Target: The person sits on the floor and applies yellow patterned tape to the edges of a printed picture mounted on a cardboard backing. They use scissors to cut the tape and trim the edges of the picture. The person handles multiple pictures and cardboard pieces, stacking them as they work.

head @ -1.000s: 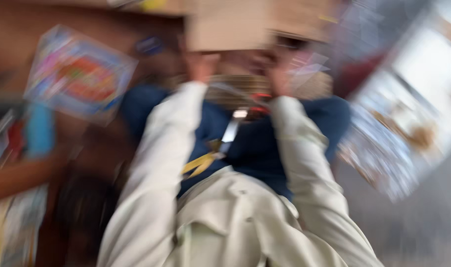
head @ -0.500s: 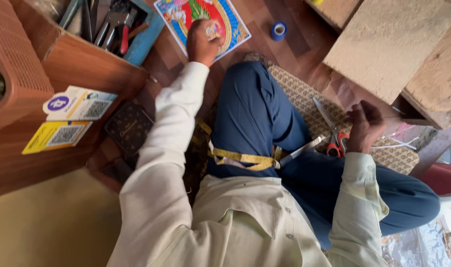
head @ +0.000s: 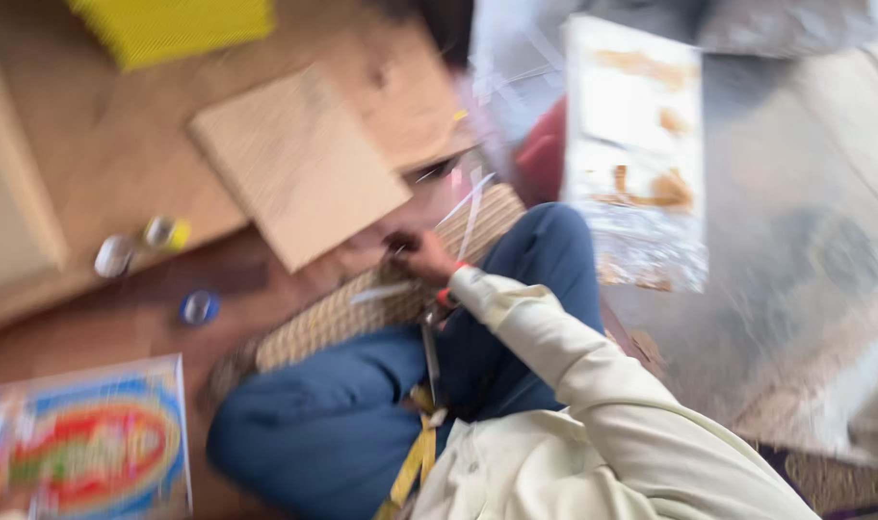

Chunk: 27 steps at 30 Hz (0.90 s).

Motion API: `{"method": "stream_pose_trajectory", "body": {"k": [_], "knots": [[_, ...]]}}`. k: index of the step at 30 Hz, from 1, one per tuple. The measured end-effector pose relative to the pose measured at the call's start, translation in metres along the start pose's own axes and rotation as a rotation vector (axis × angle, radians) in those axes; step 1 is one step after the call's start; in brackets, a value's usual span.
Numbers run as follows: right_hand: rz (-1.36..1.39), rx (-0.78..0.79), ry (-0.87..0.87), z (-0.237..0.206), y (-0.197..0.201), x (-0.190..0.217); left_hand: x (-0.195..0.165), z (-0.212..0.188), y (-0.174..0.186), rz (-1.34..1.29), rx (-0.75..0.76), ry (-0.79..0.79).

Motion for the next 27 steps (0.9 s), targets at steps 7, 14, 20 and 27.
{"method": "stream_pose_trajectory", "body": {"k": [7,14,20,27], "knots": [[0.195,0.02,-0.083,-0.008,-0.009,0.026,-0.041,-0.017,-0.006,0.032,0.081,0.134],[0.072,-0.02,-0.032,-0.006,-0.009,0.014,0.08,0.009,0.0,-0.032,0.074,0.185],[0.039,-0.009,-0.089,-0.01,-0.006,0.017,0.102,-0.001,-0.005,-0.096,0.07,0.174],[0.136,-0.027,-0.011,-0.002,-0.011,0.0,0.119,-0.015,0.0,-0.065,-0.106,0.137]]}}
Point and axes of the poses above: each hand's wrist, its own z-axis towards the middle knuckle, its own y-axis out of the back of the hand, x = y × z, the point moved 3 cm from there along z, towards the middle knuckle, and after that the axes turned 1 degree about y, right-handed, at the moved point
